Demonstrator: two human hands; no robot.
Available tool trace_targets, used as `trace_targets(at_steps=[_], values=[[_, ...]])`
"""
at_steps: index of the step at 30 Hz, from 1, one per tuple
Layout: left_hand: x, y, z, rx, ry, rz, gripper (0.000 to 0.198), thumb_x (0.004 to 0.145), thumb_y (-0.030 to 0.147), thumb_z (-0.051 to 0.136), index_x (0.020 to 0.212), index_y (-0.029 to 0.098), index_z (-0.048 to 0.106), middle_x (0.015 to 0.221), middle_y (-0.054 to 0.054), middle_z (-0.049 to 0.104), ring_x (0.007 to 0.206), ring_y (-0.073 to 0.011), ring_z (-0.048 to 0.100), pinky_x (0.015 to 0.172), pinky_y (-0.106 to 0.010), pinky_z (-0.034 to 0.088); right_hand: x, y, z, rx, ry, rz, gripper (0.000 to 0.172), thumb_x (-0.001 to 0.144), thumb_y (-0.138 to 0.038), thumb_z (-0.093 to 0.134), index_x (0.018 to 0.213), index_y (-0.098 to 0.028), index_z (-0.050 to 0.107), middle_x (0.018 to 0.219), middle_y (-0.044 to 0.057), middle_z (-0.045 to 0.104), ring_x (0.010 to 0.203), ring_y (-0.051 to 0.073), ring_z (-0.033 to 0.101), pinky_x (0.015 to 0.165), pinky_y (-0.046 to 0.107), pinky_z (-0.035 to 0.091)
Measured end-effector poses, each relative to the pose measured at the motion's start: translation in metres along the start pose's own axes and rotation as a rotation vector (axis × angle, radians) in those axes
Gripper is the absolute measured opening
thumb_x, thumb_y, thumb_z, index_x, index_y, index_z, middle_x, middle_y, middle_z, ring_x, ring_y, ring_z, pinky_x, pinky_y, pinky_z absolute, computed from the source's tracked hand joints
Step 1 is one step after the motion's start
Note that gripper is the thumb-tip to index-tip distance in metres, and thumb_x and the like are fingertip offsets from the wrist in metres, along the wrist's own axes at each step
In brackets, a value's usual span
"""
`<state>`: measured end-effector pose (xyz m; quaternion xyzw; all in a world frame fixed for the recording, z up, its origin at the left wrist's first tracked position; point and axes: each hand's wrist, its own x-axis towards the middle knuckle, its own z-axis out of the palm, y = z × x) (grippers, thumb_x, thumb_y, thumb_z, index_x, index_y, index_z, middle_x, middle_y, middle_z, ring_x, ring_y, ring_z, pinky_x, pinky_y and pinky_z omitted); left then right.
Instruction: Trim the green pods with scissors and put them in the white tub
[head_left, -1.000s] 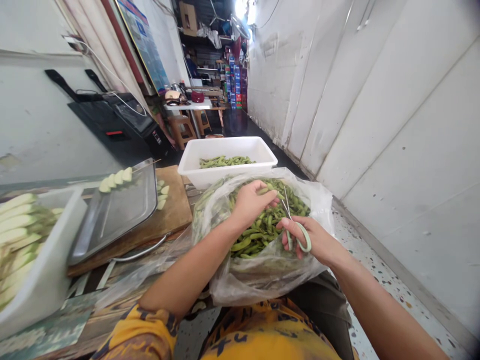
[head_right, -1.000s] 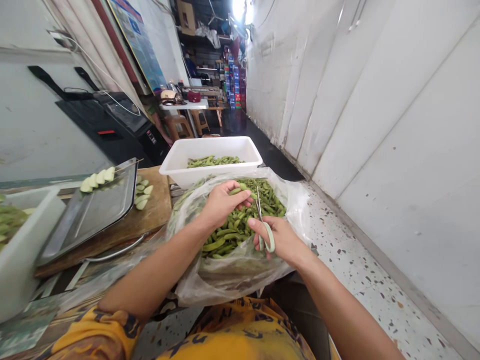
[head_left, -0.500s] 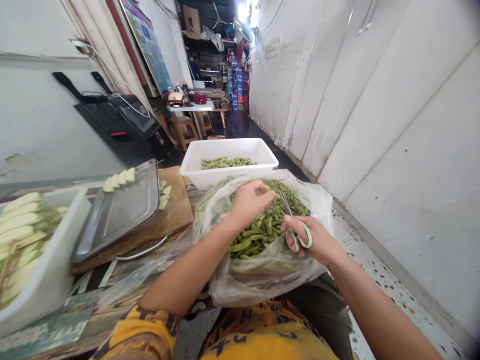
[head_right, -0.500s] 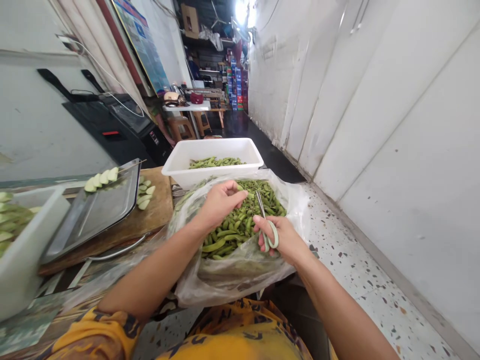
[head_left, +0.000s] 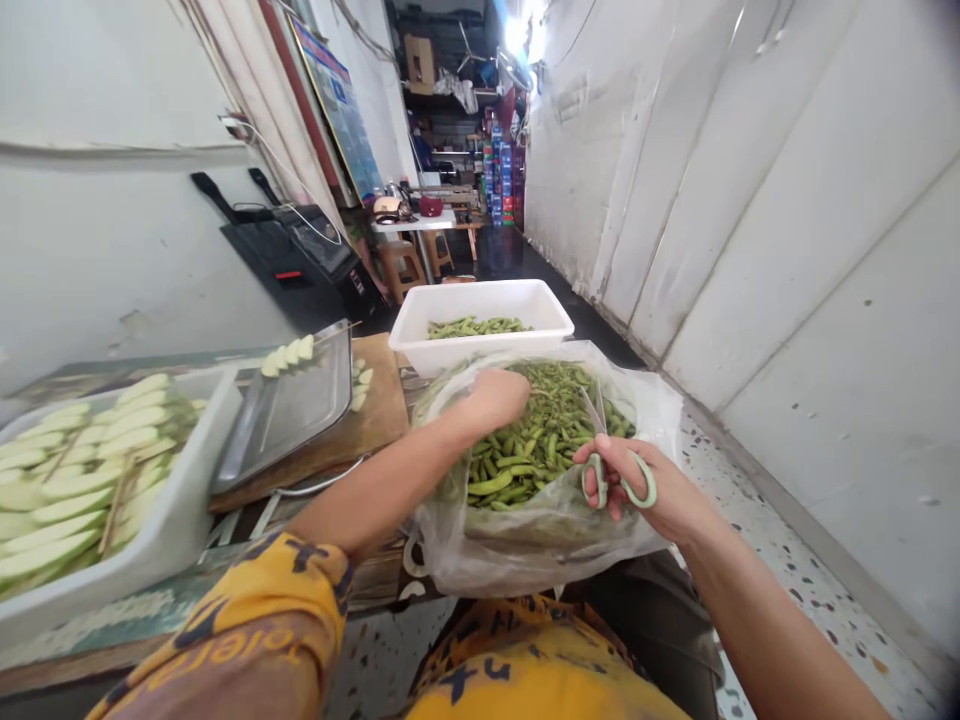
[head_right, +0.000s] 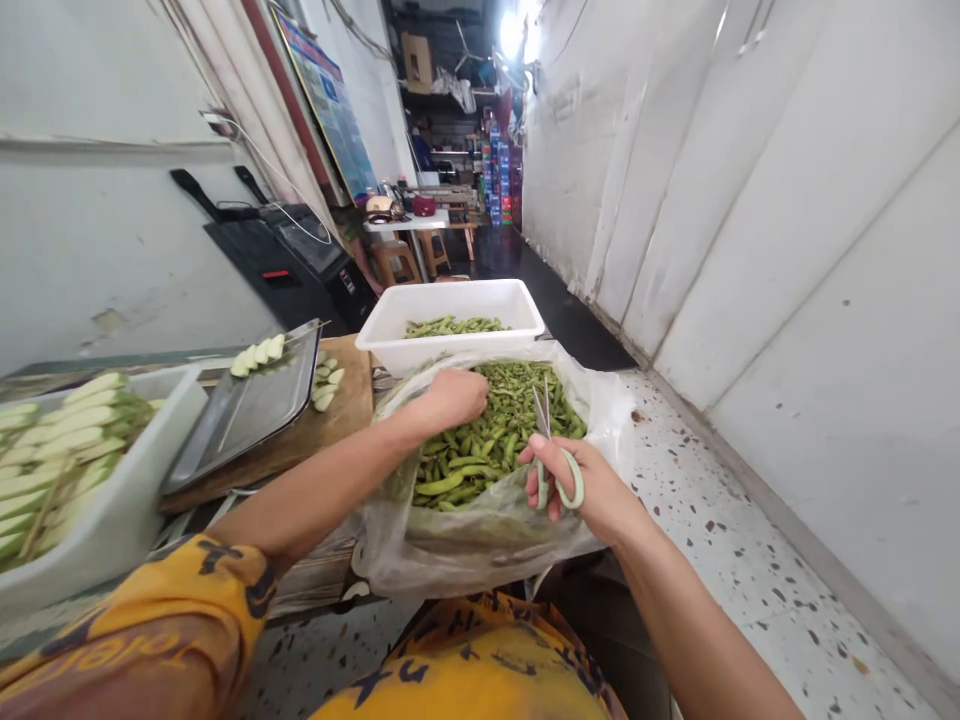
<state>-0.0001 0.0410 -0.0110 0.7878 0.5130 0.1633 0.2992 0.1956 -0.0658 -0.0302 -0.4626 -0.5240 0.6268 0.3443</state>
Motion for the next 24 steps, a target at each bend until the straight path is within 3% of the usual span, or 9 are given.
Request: trace_targets(at_steps=[3, 5, 9, 11, 12, 16, 19, 22, 24], values=[[0.010, -0.008, -0.005, 0.068, -0.020, 0.126, 0.019, 0.068, 0.029, 0.055, 0.065, 0.017, 0.070, 0.056, -0.001, 0.059, 0.062, -0.0160, 0.055, 0.061, -0.024, 0.041, -0.003, 0.001, -0.003, 0.020, 0.017, -0.005, 0.049, 0.076, -0.063, 0.060, 0.082, -0.015, 0.063, 0.059, 0.003, 0.059, 0.053, 0.015, 0.056, 0.039, 0.021, 0.040], [0.014, -0.009, -0.022, 0.169, 0.066, 0.149, 0.026, 0.074, 0.029, 0.048, 0.071, 0.017, 0.071, 0.064, -0.002, 0.063, 0.068, -0.0170, 0.058, 0.065, -0.024, 0.042, -0.004, 0.002, -0.005, 0.015, 0.012, -0.008, 0.049, 0.077, -0.063, 0.059, 0.081, -0.014, 0.062, 0.058, 0.003, 0.058, 0.051, 0.014, 0.055, 0.038, 0.021, 0.040], [0.031, -0.009, -0.068, 0.371, 0.604, -0.065, 0.040, 0.087, 0.036, 0.037, 0.077, 0.013, 0.068, 0.079, -0.011, 0.067, 0.084, -0.0242, 0.061, 0.077, -0.031, 0.043, -0.006, 0.004, -0.007, -0.019, -0.003, -0.019, 0.049, 0.079, -0.063, 0.057, 0.082, -0.014, 0.063, 0.059, 0.003, 0.059, 0.051, 0.014, 0.055, 0.039, 0.021, 0.041], [0.043, -0.017, -0.090, 0.383, 0.884, -0.158, 0.045, 0.092, 0.041, 0.030, 0.097, 0.013, 0.065, 0.098, -0.016, 0.067, 0.100, -0.0287, 0.058, 0.087, -0.037, 0.041, -0.006, 0.005, -0.007, -0.036, -0.010, -0.018, 0.048, 0.080, -0.062, 0.057, 0.082, -0.014, 0.063, 0.059, 0.003, 0.059, 0.050, 0.013, 0.054, 0.039, 0.021, 0.041], [0.050, -0.022, -0.099, 0.381, 0.935, -0.221, 0.046, 0.092, 0.043, 0.030, 0.108, 0.013, 0.061, 0.108, -0.019, 0.064, 0.107, -0.0311, 0.056, 0.091, -0.041, 0.039, -0.006, 0.006, -0.007, -0.045, -0.016, -0.015, 0.048, 0.080, -0.062, 0.057, 0.082, -0.014, 0.063, 0.059, 0.003, 0.059, 0.050, 0.013, 0.054, 0.039, 0.021, 0.041], [0.058, -0.041, -0.102, 0.443, 0.687, -0.365, 0.068, 0.084, 0.053, 0.046, 0.138, 0.012, 0.039, 0.142, -0.025, 0.040, 0.131, -0.0405, 0.035, 0.103, -0.056, 0.024, -0.006, 0.008, -0.004, -0.073, -0.022, -0.006, 0.049, 0.078, -0.062, 0.058, 0.083, -0.014, 0.063, 0.059, 0.002, 0.058, 0.052, 0.014, 0.055, 0.040, 0.021, 0.041], [0.032, -0.038, -0.071, 0.432, 0.366, -0.074, 0.067, 0.086, 0.050, 0.045, 0.142, 0.013, 0.036, 0.146, -0.019, 0.039, 0.134, -0.0325, 0.035, 0.108, -0.046, 0.025, -0.006, 0.008, -0.004, -0.083, 0.003, 0.004, 0.050, 0.077, -0.063, 0.059, 0.084, -0.014, 0.064, 0.059, 0.002, 0.058, 0.050, 0.013, 0.053, 0.040, 0.022, 0.042], [-0.012, -0.027, -0.029, 0.313, -0.260, 0.334, 0.060, 0.087, 0.055, 0.043, 0.136, 0.021, 0.046, 0.143, -0.008, 0.047, 0.130, -0.0227, 0.043, 0.106, -0.031, 0.030, -0.006, 0.008, -0.004, -0.093, -0.002, 0.023, 0.050, 0.076, -0.063, 0.059, 0.083, -0.014, 0.063, 0.060, 0.002, 0.058, 0.049, 0.013, 0.052, 0.040, 0.022, 0.043], [-0.039, -0.023, -0.006, 0.360, -0.433, 0.424, 0.065, 0.084, 0.057, 0.049, 0.138, 0.023, 0.044, 0.145, -0.010, 0.043, 0.132, -0.0252, 0.040, 0.107, -0.034, 0.029, -0.005, 0.009, -0.004, -0.105, -0.010, 0.018, 0.049, 0.077, -0.063, 0.059, 0.082, -0.014, 0.063, 0.060, 0.002, 0.058, 0.049, 0.013, 0.052, 0.040, 0.022, 0.043]])
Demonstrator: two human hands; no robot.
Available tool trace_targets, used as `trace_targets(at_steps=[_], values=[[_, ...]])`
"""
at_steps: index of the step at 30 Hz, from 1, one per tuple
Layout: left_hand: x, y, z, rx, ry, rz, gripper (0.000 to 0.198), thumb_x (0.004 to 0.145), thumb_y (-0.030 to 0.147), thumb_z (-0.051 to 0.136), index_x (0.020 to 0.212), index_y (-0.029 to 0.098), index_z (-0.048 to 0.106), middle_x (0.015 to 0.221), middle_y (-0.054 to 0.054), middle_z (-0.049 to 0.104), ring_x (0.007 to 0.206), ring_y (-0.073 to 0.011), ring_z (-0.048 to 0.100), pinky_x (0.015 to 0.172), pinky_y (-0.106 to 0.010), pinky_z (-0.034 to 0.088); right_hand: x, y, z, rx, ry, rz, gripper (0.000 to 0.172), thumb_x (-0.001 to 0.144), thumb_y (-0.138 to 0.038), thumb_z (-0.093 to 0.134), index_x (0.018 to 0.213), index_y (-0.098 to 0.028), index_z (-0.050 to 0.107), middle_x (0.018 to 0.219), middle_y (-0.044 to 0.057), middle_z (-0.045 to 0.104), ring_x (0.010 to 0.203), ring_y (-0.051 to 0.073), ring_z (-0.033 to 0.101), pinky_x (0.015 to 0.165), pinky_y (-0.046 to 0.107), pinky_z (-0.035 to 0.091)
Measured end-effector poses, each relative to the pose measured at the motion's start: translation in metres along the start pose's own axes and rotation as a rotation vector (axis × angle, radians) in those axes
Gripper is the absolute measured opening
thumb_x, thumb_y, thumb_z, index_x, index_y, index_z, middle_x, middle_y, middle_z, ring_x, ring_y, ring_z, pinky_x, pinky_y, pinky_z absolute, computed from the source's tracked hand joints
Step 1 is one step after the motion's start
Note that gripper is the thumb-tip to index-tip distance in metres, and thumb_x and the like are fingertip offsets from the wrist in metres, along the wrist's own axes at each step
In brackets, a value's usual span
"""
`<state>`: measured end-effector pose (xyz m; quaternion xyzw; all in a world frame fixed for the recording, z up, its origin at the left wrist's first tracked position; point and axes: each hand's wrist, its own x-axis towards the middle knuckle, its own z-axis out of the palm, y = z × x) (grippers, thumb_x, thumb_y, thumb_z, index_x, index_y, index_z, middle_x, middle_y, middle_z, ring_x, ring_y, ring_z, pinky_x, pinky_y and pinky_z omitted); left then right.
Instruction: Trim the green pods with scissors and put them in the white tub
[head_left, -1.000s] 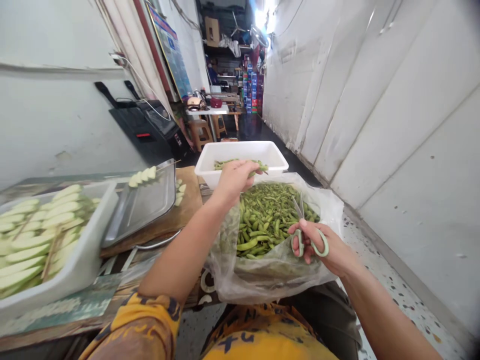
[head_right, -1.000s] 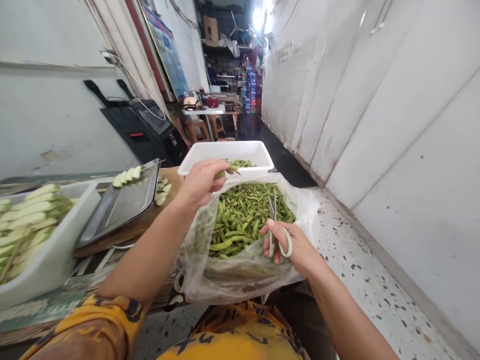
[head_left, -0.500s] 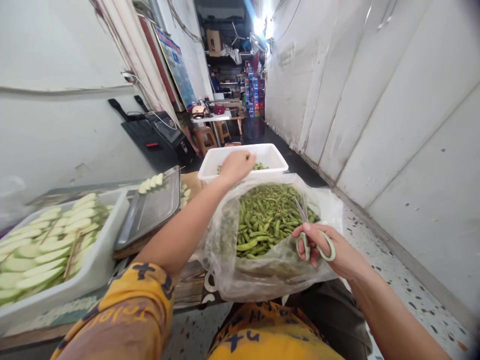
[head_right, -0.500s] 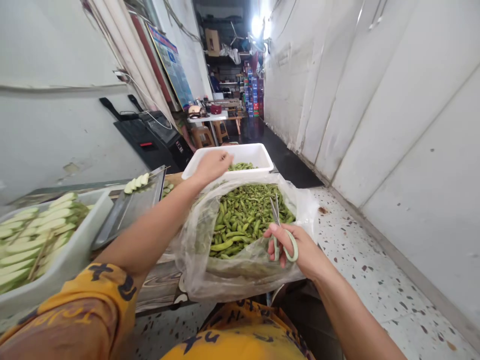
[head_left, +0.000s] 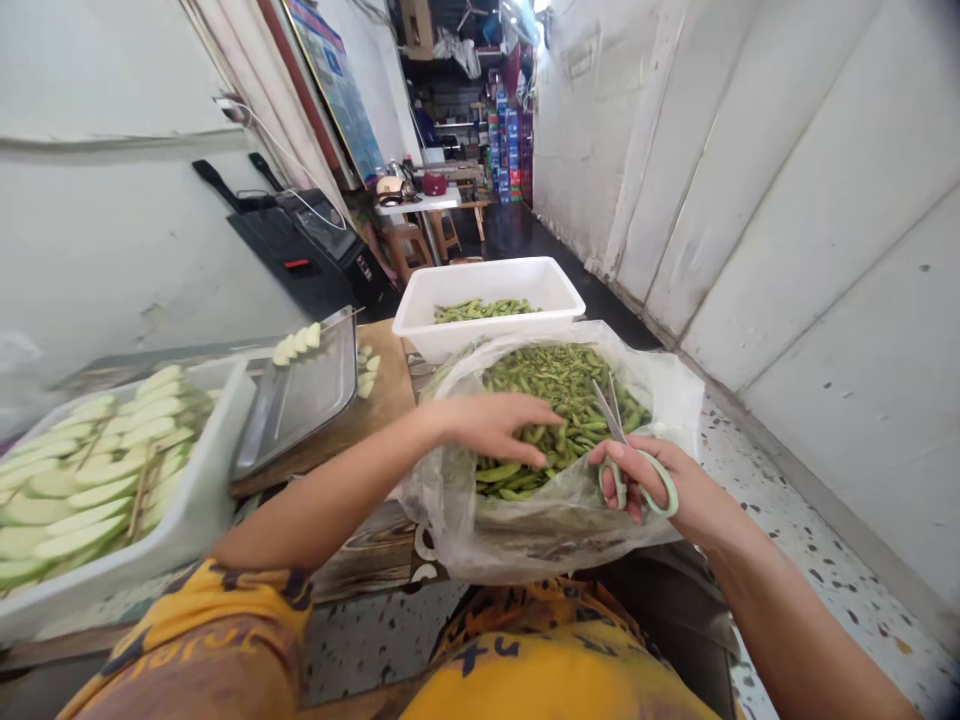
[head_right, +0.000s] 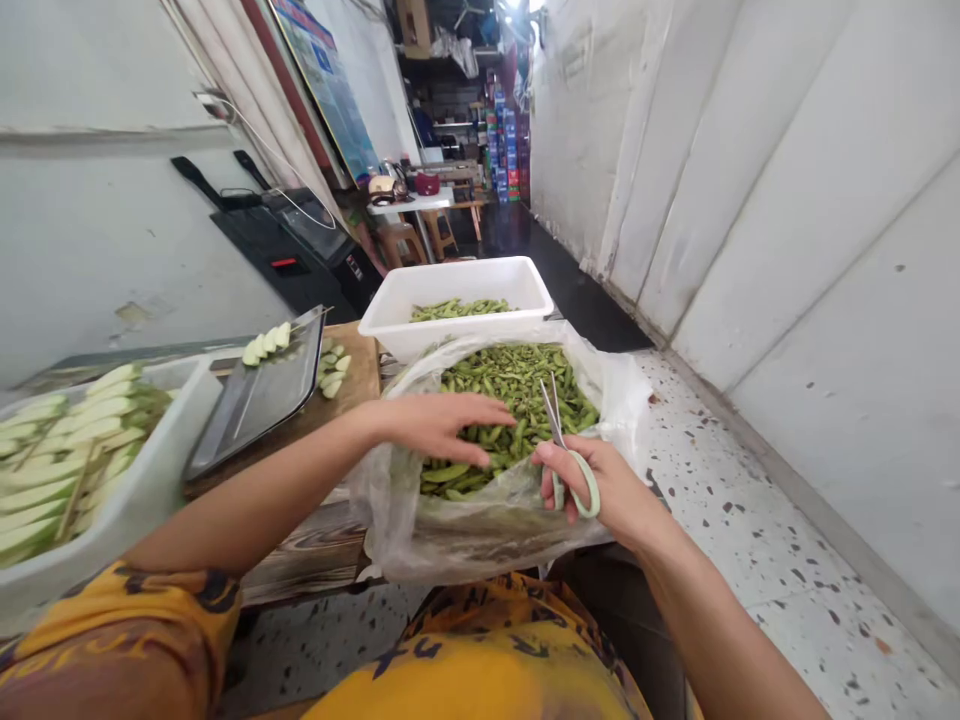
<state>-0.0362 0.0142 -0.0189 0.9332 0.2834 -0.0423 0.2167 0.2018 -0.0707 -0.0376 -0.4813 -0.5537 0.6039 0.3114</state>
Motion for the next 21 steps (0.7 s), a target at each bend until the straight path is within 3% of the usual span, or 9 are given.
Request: trace_targets(at_steps=[3, 5, 10, 17, 21], values=[[-0.011, 0.015, 0.023, 0.133, 0.021, 0.022, 0.065, 0.078, 0.054, 0.058, 0.135, 0.023, 0.048, 0.142, -0.014, 0.045, 0.129, -0.0322, 0.042, 0.106, -0.043, 0.030, 0.001, 0.000, 0.000, -0.044, 0.001, -0.026, 0.048, 0.079, -0.062, 0.058, 0.079, -0.014, 0.063, 0.060, 0.002, 0.058, 0.047, 0.012, 0.050, 0.042, 0.023, 0.043], [-0.011, 0.018, 0.028, 0.193, 0.060, 0.007, 0.060, 0.074, 0.049, 0.063, 0.127, 0.022, 0.055, 0.130, -0.013, 0.054, 0.119, -0.0315, 0.050, 0.101, -0.041, 0.036, 0.000, 0.001, 0.000, -0.064, -0.001, -0.033, 0.048, 0.080, -0.061, 0.057, 0.078, -0.014, 0.063, 0.060, 0.002, 0.059, 0.046, 0.011, 0.050, 0.042, 0.022, 0.043], [0.004, 0.024, 0.027, 0.287, 0.112, -0.137, 0.050, 0.066, 0.047, 0.066, 0.109, 0.020, 0.063, 0.117, -0.011, 0.057, 0.107, -0.0303, 0.055, 0.092, -0.039, 0.042, -0.003, 0.002, 0.000, -0.056, 0.018, -0.024, 0.047, 0.081, -0.061, 0.056, 0.081, -0.014, 0.062, 0.061, 0.002, 0.059, 0.046, 0.010, 0.051, 0.042, 0.022, 0.041], [-0.005, 0.039, 0.030, 0.345, 0.010, -0.179, 0.065, 0.063, 0.043, 0.068, 0.123, 0.023, 0.054, 0.117, -0.012, 0.054, 0.109, -0.0332, 0.052, 0.094, -0.049, 0.037, -0.005, 0.005, 0.000, -0.042, 0.012, -0.020, 0.046, 0.081, -0.060, 0.056, 0.082, -0.014, 0.061, 0.062, 0.001, 0.059, 0.046, 0.010, 0.051, 0.041, 0.022, 0.042], [-0.002, 0.037, 0.029, 0.426, 0.060, -0.192, 0.046, 0.064, 0.033, 0.065, 0.107, 0.019, 0.061, 0.101, -0.011, 0.059, 0.099, -0.0304, 0.055, 0.088, -0.044, 0.041, -0.003, 0.007, -0.001, -0.037, 0.009, -0.022, 0.046, 0.081, -0.059, 0.056, 0.083, -0.013, 0.062, 0.062, 0.001, 0.058, 0.046, 0.010, 0.051, 0.041, 0.021, 0.043]])
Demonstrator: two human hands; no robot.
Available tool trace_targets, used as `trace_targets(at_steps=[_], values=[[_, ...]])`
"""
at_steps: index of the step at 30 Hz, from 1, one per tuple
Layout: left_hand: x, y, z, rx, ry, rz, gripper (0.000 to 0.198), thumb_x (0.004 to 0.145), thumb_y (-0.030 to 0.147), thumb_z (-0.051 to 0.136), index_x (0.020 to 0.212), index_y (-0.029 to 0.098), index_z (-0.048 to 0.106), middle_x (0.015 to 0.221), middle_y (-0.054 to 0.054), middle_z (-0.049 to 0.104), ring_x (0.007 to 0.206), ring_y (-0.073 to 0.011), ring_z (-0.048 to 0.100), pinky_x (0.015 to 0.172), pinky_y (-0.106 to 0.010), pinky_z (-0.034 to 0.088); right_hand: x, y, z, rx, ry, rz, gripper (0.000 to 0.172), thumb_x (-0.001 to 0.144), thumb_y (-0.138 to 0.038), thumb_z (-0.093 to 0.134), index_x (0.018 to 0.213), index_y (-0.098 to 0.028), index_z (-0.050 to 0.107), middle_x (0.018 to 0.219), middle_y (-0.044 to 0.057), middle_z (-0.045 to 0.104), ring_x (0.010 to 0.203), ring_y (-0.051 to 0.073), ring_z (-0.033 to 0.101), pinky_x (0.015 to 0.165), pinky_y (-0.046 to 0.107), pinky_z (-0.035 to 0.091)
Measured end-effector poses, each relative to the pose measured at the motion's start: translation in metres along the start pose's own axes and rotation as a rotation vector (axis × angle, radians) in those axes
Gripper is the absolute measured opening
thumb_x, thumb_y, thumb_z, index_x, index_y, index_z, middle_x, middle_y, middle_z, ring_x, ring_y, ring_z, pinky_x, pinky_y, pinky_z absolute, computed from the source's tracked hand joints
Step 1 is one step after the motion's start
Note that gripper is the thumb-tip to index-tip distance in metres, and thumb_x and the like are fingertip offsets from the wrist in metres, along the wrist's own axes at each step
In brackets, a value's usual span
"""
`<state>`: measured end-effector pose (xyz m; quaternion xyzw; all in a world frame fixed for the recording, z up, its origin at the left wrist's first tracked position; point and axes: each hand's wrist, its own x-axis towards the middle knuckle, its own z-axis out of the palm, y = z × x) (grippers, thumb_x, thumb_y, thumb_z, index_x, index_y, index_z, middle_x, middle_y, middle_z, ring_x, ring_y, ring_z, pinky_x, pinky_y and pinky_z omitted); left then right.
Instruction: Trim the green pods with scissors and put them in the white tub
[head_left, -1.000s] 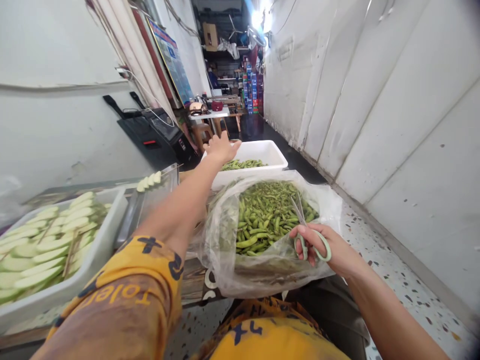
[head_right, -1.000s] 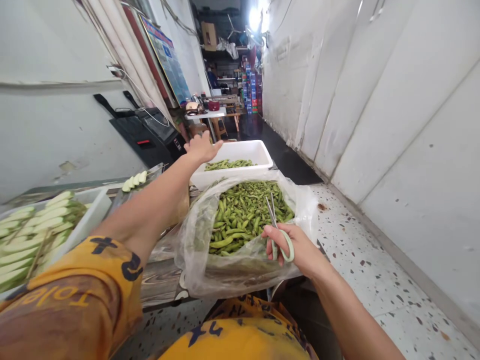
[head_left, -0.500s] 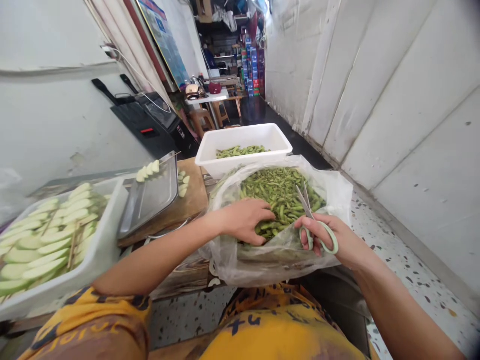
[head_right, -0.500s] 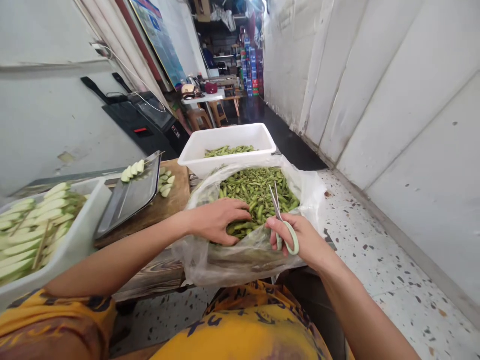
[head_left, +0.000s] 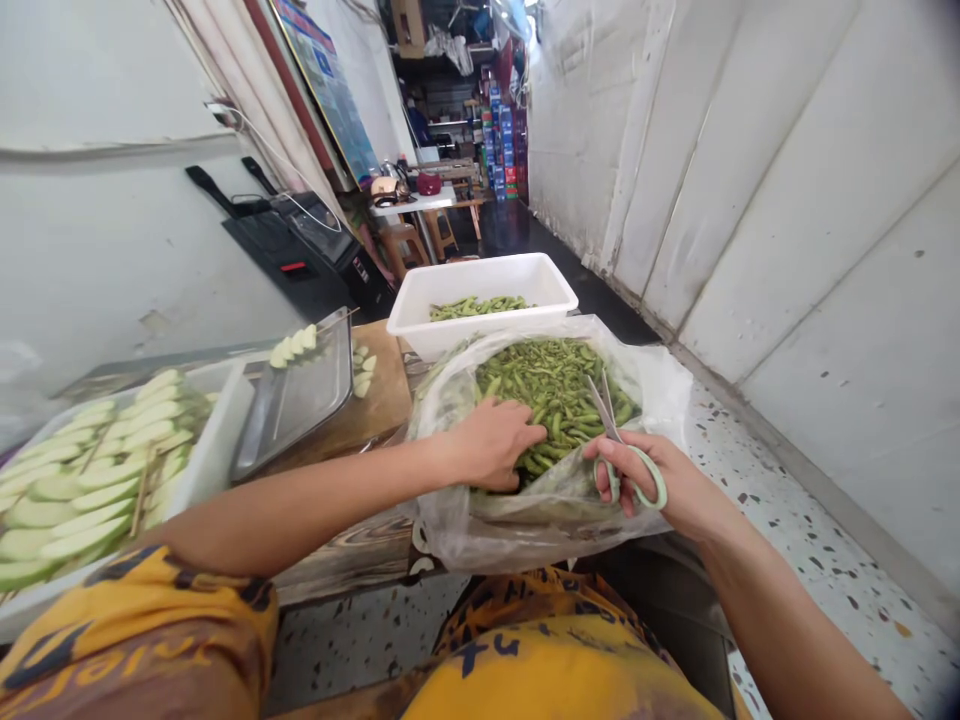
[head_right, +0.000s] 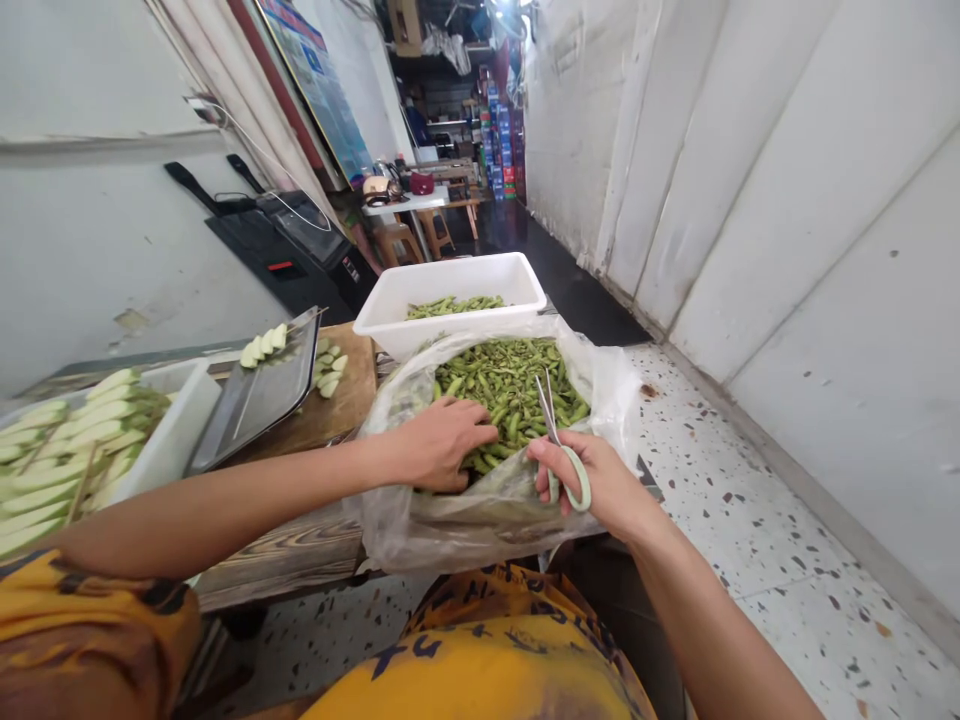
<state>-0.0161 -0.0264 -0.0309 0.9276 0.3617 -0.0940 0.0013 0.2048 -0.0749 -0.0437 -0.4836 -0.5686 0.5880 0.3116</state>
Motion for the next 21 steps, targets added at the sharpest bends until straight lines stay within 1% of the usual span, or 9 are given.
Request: trace_targets(at_steps=[3, 5, 7, 10, 13, 16, 19, 20, 21], values=[[0.016, -0.011, -0.004, 0.016, 0.034, -0.076, 0.033, 0.067, 0.031, 0.060, 0.098, 0.018, 0.064, 0.095, -0.011, 0.061, 0.094, -0.0293, 0.058, 0.081, -0.040, 0.044, 0.000, 0.001, 0.000, -0.004, -0.009, -0.003, 0.046, 0.082, -0.058, 0.056, 0.083, -0.013, 0.063, 0.061, 0.001, 0.058, 0.047, 0.011, 0.052, 0.041, 0.021, 0.043], [0.029, -0.025, -0.007, -0.004, 0.047, -0.104, 0.033, 0.067, 0.030, 0.059, 0.097, 0.018, 0.066, 0.095, -0.011, 0.063, 0.093, -0.0287, 0.060, 0.078, -0.037, 0.046, 0.001, 0.001, -0.001, -0.007, -0.011, -0.006, 0.046, 0.082, -0.058, 0.056, 0.083, -0.013, 0.063, 0.061, 0.001, 0.058, 0.048, 0.011, 0.052, 0.041, 0.020, 0.043], [0.043, -0.043, -0.009, -0.037, 0.086, -0.118, 0.035, 0.066, 0.030, 0.060, 0.098, 0.017, 0.066, 0.097, -0.011, 0.065, 0.092, -0.0275, 0.061, 0.078, -0.034, 0.046, 0.002, 0.001, -0.001, -0.009, -0.010, -0.008, 0.045, 0.083, -0.057, 0.056, 0.082, -0.013, 0.063, 0.061, 0.002, 0.059, 0.048, 0.011, 0.052, 0.041, 0.020, 0.044], [0.062, -0.069, -0.007, -0.113, 0.205, -0.214, 0.033, 0.068, 0.029, 0.060, 0.097, 0.016, 0.068, 0.100, -0.010, 0.068, 0.092, -0.0250, 0.062, 0.081, -0.031, 0.046, 0.003, 0.003, 0.000, 0.000, -0.008, -0.015, 0.045, 0.083, -0.057, 0.056, 0.079, -0.013, 0.062, 0.061, 0.002, 0.059, 0.049, 0.011, 0.053, 0.041, 0.020, 0.043], [0.074, -0.085, -0.006, -0.244, 0.324, -0.331, 0.029, 0.075, 0.033, 0.058, 0.095, 0.015, 0.069, 0.096, -0.008, 0.071, 0.089, -0.0224, 0.063, 0.082, -0.030, 0.046, 0.004, 0.003, 0.000, 0.012, -0.014, -0.023, 0.045, 0.082, -0.058, 0.057, 0.075, -0.013, 0.061, 0.061, 0.002, 0.058, 0.050, 0.012, 0.053, 0.039, 0.020, 0.043], [0.070, -0.087, -0.012, -0.408, 0.385, -0.291, 0.029, 0.079, 0.033, 0.056, 0.098, 0.016, 0.070, 0.094, -0.005, 0.073, 0.086, -0.0188, 0.065, 0.082, -0.028, 0.047, 0.003, 0.003, 0.000, 0.013, -0.015, -0.023, 0.046, 0.081, -0.058, 0.058, 0.071, -0.014, 0.059, 0.061, 0.002, 0.058, 0.051, 0.012, 0.053, 0.040, 0.020, 0.043], [0.052, -0.076, -0.026, -0.442, 0.450, -0.258, 0.025, 0.080, 0.025, 0.054, 0.095, 0.018, 0.072, 0.096, -0.002, 0.073, 0.090, -0.0169, 0.065, 0.085, -0.026, 0.046, 0.004, 0.003, 0.001, 0.013, -0.009, -0.021, 0.046, 0.081, -0.059, 0.057, 0.069, -0.014, 0.057, 0.061, 0.002, 0.057, 0.051, 0.012, 0.054, 0.040, 0.020, 0.043], [0.046, -0.071, -0.031, -0.429, 0.438, -0.238, 0.024, 0.079, 0.025, 0.055, 0.095, 0.019, 0.072, 0.098, -0.001, 0.073, 0.091, -0.0169, 0.065, 0.086, -0.026, 0.046, 0.004, 0.003, 0.001, 0.014, -0.010, -0.022, 0.046, 0.081, -0.059, 0.057, 0.068, -0.015, 0.057, 0.061, 0.002, 0.057, 0.052, 0.012, 0.054, 0.040, 0.020, 0.043], [0.042, -0.065, -0.033, -0.410, 0.397, -0.200, 0.024, 0.079, 0.025, 0.056, 0.096, 0.020, 0.073, 0.099, -0.001, 0.073, 0.093, -0.0170, 0.065, 0.087, -0.026, 0.046, 0.005, 0.003, 0.001, 0.012, -0.014, -0.021, 0.047, 0.082, -0.059, 0.057, 0.067, -0.015, 0.056, 0.061, 0.002, 0.057, 0.052, 0.012, 0.054, 0.040, 0.020, 0.043]])
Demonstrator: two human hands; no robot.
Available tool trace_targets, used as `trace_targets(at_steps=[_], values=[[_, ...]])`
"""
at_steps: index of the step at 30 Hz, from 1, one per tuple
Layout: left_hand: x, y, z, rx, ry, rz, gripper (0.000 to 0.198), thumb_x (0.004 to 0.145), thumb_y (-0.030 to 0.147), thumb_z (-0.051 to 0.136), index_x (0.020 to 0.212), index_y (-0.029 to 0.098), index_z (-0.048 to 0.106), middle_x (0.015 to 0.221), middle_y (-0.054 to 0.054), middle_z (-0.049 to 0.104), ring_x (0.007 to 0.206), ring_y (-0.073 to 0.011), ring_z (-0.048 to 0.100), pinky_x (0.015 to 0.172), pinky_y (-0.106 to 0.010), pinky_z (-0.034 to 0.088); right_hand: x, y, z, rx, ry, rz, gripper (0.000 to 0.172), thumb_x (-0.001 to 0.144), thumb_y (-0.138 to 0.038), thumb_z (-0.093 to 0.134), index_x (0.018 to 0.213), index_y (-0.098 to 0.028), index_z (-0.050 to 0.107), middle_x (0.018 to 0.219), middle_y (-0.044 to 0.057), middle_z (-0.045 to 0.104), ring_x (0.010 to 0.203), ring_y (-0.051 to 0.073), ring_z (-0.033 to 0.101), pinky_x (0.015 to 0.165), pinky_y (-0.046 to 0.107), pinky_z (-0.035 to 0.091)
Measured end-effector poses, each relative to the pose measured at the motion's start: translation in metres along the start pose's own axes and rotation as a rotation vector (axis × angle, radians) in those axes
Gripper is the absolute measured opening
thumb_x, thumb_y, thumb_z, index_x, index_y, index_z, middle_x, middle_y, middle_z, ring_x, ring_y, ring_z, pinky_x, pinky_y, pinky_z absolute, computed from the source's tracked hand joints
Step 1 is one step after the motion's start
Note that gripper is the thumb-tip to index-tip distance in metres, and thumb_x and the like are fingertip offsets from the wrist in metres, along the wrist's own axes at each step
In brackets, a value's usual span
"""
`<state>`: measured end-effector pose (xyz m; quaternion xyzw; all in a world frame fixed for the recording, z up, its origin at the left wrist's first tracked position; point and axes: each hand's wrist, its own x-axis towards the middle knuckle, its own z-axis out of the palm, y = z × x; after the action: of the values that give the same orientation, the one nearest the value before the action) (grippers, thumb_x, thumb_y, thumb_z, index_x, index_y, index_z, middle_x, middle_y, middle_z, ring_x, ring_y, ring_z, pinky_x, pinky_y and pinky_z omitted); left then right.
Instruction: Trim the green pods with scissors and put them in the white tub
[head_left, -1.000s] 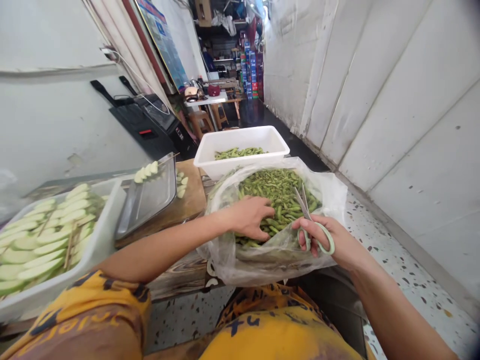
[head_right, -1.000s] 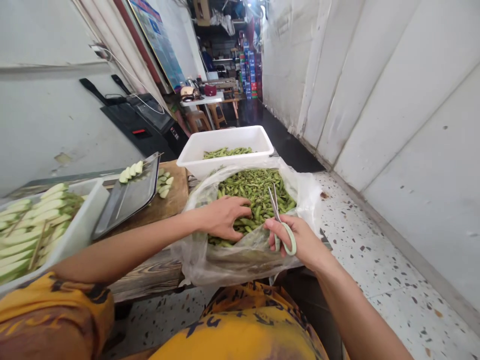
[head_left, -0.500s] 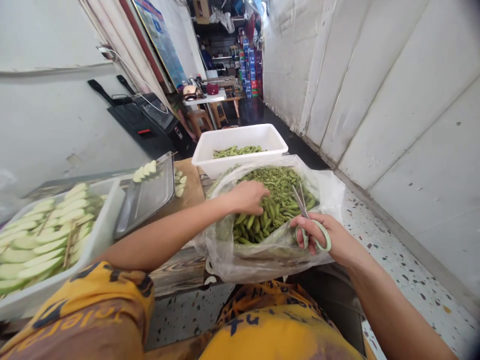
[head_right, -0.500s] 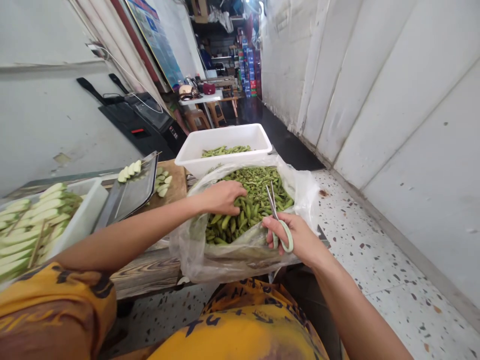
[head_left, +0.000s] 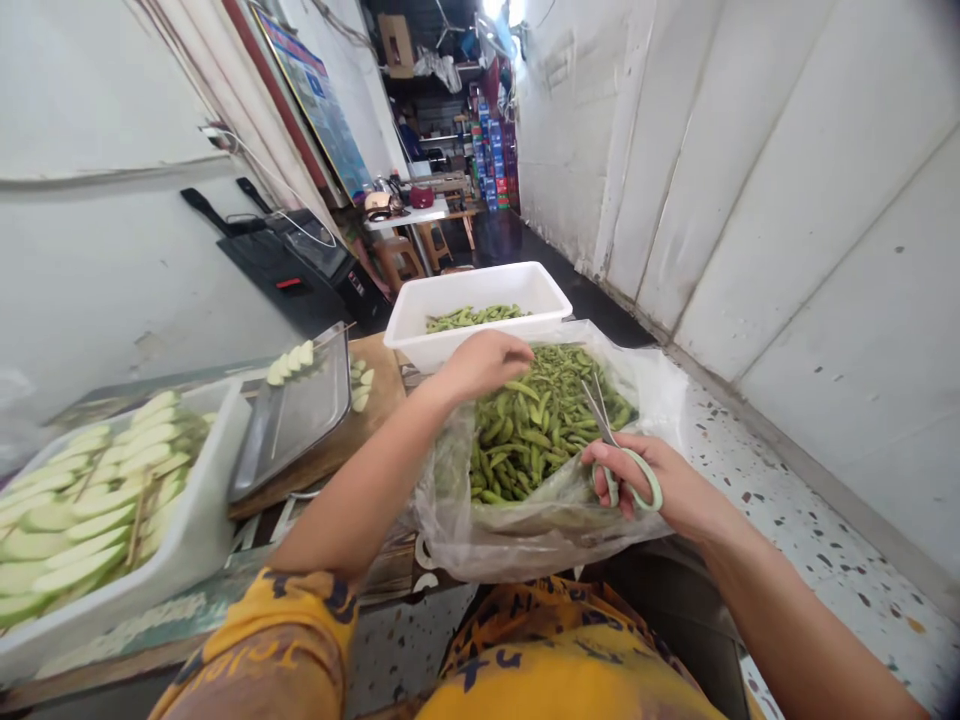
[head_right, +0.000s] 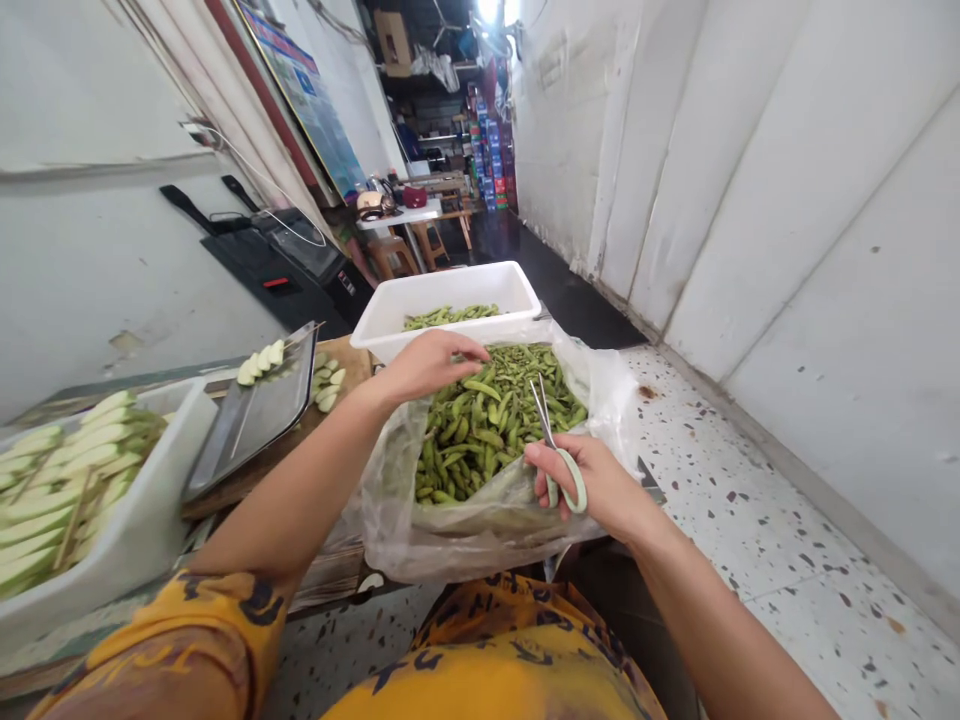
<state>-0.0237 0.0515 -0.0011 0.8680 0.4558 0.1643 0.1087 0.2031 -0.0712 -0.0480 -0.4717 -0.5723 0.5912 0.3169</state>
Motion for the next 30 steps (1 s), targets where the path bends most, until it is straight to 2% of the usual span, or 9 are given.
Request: trace_targets(at_steps=[2, 4, 7, 10, 13, 19, 23, 30], values=[[-0.007, 0.011, 0.001, 0.079, -0.121, 0.070, 0.025, 0.080, 0.026, 0.056, 0.099, 0.021, 0.072, 0.104, -0.002, 0.072, 0.097, -0.0177, 0.064, 0.089, -0.027, 0.045, 0.001, 0.000, 0.000, -0.009, -0.008, 0.006, 0.047, 0.082, -0.059, 0.056, 0.066, -0.015, 0.056, 0.060, 0.002, 0.057, 0.051, 0.012, 0.053, 0.040, 0.020, 0.042], [-0.010, 0.019, 0.010, 0.243, -0.181, 0.074, 0.025, 0.082, 0.023, 0.055, 0.100, 0.019, 0.072, 0.106, -0.007, 0.071, 0.102, -0.0216, 0.062, 0.093, -0.033, 0.042, 0.002, 0.000, 0.001, -0.014, -0.009, 0.017, 0.047, 0.082, -0.059, 0.056, 0.067, -0.015, 0.057, 0.060, 0.002, 0.057, 0.050, 0.012, 0.052, 0.041, 0.020, 0.042], [-0.007, 0.023, 0.025, 0.459, -0.199, 0.001, 0.023, 0.081, 0.018, 0.053, 0.093, 0.015, 0.072, 0.098, -0.015, 0.070, 0.101, -0.0302, 0.061, 0.090, -0.047, 0.040, 0.001, -0.003, 0.003, -0.004, 0.003, 0.032, 0.044, 0.080, -0.058, 0.059, 0.073, -0.014, 0.060, 0.060, 0.002, 0.058, 0.049, 0.011, 0.051, 0.040, 0.020, 0.042], [-0.004, 0.020, 0.034, 0.491, -0.187, -0.038, 0.021, 0.081, 0.017, 0.052, 0.086, 0.013, 0.072, 0.091, -0.018, 0.069, 0.095, -0.0323, 0.061, 0.086, -0.050, 0.039, 0.001, -0.009, 0.006, 0.065, 0.012, 0.031, 0.046, 0.078, -0.060, 0.060, 0.080, -0.014, 0.061, 0.061, 0.002, 0.058, 0.049, 0.012, 0.053, 0.037, 0.020, 0.041], [-0.007, 0.015, 0.035, 0.386, -0.118, -0.066, 0.019, 0.081, 0.021, 0.054, 0.084, 0.013, 0.071, 0.091, -0.017, 0.068, 0.096, -0.0310, 0.060, 0.087, -0.048, 0.040, 0.006, -0.015, 0.009, 0.165, -0.017, 0.042, 0.050, 0.080, -0.062, 0.056, 0.082, -0.013, 0.061, 0.059, 0.002, 0.057, 0.048, 0.012, 0.053, 0.033, 0.018, 0.040], [-0.015, 0.014, 0.035, -0.251, 0.072, -0.084, 0.022, 0.085, 0.029, 0.052, 0.094, 0.018, 0.069, 0.094, -0.004, 0.072, 0.085, -0.0187, 0.064, 0.080, -0.030, 0.047, 0.022, -0.015, 0.015, 0.202, -0.041, 0.108, 0.049, 0.080, -0.061, 0.057, 0.081, -0.012, 0.061, 0.055, 0.001, 0.058, 0.046, 0.011, 0.053, 0.029, 0.015, 0.037], [-0.016, 0.025, 0.040, -0.366, 0.218, -0.173, 0.021, 0.079, 0.031, 0.062, 0.093, 0.017, 0.069, 0.088, -0.004, 0.073, 0.081, -0.0187, 0.066, 0.074, -0.029, 0.049, 0.024, -0.013, 0.019, 0.180, 0.000, 0.105, 0.046, 0.078, -0.060, 0.060, 0.078, -0.013, 0.060, 0.054, 0.001, 0.060, 0.044, 0.011, 0.054, 0.028, 0.015, 0.036], [-0.022, 0.042, 0.035, -0.305, 0.115, -0.108, 0.016, 0.076, 0.030, 0.065, 0.085, 0.017, 0.067, 0.084, -0.005, 0.072, 0.080, -0.0200, 0.067, 0.071, -0.030, 0.050, 0.022, -0.011, 0.024, 0.145, 0.065, 0.077, 0.043, 0.077, -0.058, 0.062, 0.075, -0.015, 0.060, 0.053, 0.001, 0.060, 0.044, 0.011, 0.056, 0.027, 0.015, 0.034]])
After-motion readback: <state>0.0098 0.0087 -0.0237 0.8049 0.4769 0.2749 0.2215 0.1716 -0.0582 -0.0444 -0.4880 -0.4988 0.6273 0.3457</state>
